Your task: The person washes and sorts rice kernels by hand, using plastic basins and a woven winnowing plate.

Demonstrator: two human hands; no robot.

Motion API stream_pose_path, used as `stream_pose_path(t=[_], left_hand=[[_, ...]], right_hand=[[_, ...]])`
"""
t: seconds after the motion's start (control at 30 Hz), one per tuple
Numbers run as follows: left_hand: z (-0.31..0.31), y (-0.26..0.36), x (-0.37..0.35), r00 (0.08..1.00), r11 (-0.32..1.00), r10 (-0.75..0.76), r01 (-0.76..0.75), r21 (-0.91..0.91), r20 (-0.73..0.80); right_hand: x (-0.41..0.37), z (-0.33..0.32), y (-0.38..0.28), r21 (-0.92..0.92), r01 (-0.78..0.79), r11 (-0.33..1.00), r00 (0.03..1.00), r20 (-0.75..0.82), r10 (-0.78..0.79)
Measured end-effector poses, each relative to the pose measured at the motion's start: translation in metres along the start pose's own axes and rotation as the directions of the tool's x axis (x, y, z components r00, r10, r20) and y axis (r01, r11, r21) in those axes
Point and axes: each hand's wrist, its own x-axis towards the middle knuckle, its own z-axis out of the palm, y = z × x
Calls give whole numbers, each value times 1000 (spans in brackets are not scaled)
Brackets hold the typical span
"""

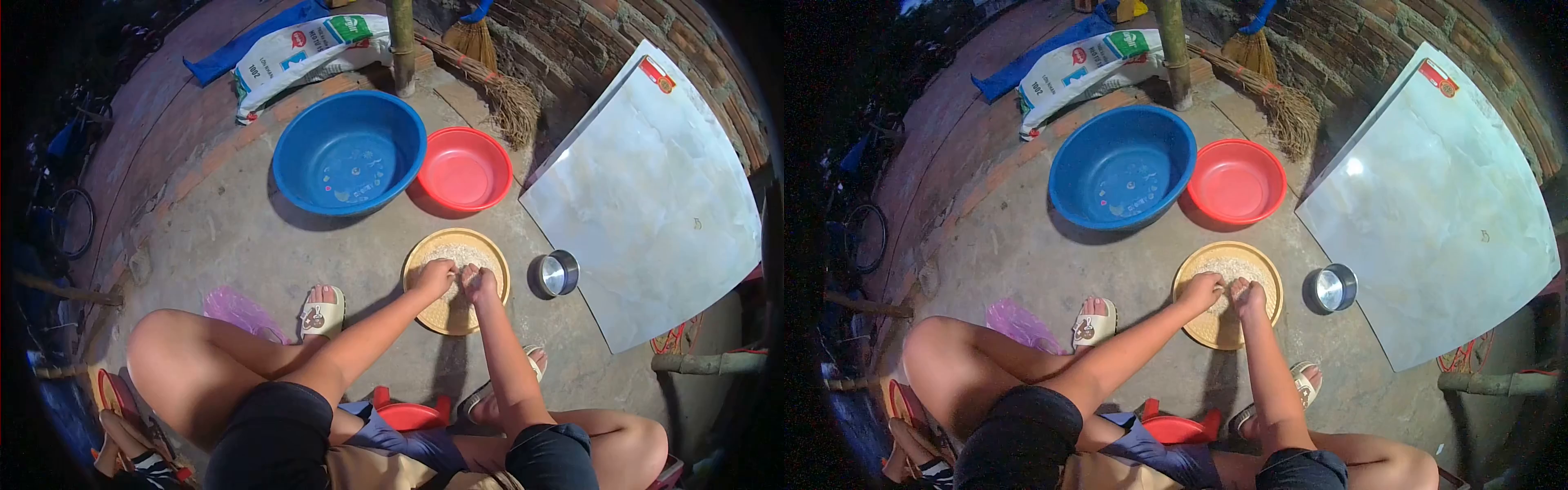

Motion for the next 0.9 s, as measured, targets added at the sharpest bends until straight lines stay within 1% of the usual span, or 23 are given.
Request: stream_pose_path(t=[0.07, 0.1, 0.17, 0.2, 0.23, 0.3, 0.33, 0.37, 0.43, 0.47, 0.5, 0.57, 0.6, 0.63, 0.67, 0.7, 0.73, 0.77, 0.8, 0.83, 0.87, 0.9], left_hand=[[-15, 25, 4, 999, 981, 31, -38, -190, -38], [-17, 31, 5, 999, 982, 28, -35, -187, -40], [-19, 38, 7, 987, 957, 157, -160, -243, -30], [-17, 36, 6, 982, 962, 152, -173, -209, -113], [-18, 33, 5, 981, 962, 155, -176, -209, -115], [-20, 24, 5, 980, 1000, -17, 13, -21, -200], [-14, 15, 6, 988, 996, -66, 73, 46, -142], [-8, 5, 1, 987, 996, -63, 70, 46, -146], [-2, -6, -12, 1000, 989, 26, -25, 143, -4], [3, -11, -14, 999, 978, -11, 3, 208, 38], [6, -17, -13, 999, 978, -15, 7, 206, 36], [15, -29, -15, 999, 989, -31, 24, 145, 45], [18, -34, -10, 998, 983, -22, 12, 182, 55], [7, -23, -6, 998, 984, -22, 12, 178, 53], [-2, -11, -4, 998, 997, -65, 64, 30, 21], [-10, 1, -3, 994, 987, -108, 107, -119, -4], [-12, 9, 1, 989, 970, -131, 115, -216, -61], [-14, 17, 5, 990, 969, -132, 116, -217, -59], [-21, 30, 6, 996, 934, -90, 82, -347, -8], [-22, 36, 8, 999, 881, -39, 49, -471, 31], [-24, 38, 12, 998, 928, 47, -55, -368, -30], [-22, 35, 14, 999, 927, 46, -53, -372, -30]], right_hand=[[17, -9, 5, -100, -41, 994, 996, 78, 48], [13, -5, 7, -101, -45, 994, 995, 80, 53], [-12, 10, 9, -343, 11, 939, 996, 83, 19], [-30, 24, 9, -279, -28, 960, 999, 33, 38], [-24, 19, 10, -280, -24, 960, 999, 35, 35], [-9, 12, 5, -213, -71, 974, 996, 42, 82], [-11, 12, 2, -127, -74, 989, 996, 37, 79], [-12, 11, 0, -130, -71, 989, 996, 41, 77], [-7, 7, -4, -48, -67, 997, 990, 120, 72], [-6, 7, -6, 22, -89, 996, 991, 99, 87], [-4, 6, -7, 19, -92, 996, 991, 98, 90], [-2, 0, -8, 22, -135, 991, 970, 206, 128], [-3, -2, -6, 19, -138, 990, 971, 199, 132], [-2, 1, -5, 15, -125, 992, 979, 162, 121], [-2, 2, -3, 10, -114, 993, 986, 121, 112], [-4, 5, 0, 8, -111, 994, 987, 117, 109], [-8, 12, 4, -142, -39, 989, 999, 3, 40], [-11, 17, 8, -296, 9, 955, 994, -103, -42], [-12, 17, 10, -487, -27, 873, 980, -183, -72], [-12, 14, 10, -488, -30, 872, 980, -188, -71], [-11, 15, 7, -394, -17, 919, 999, -34, 4], [-13, 17, 6, -296, -25, 955, 990, 124, 64]])
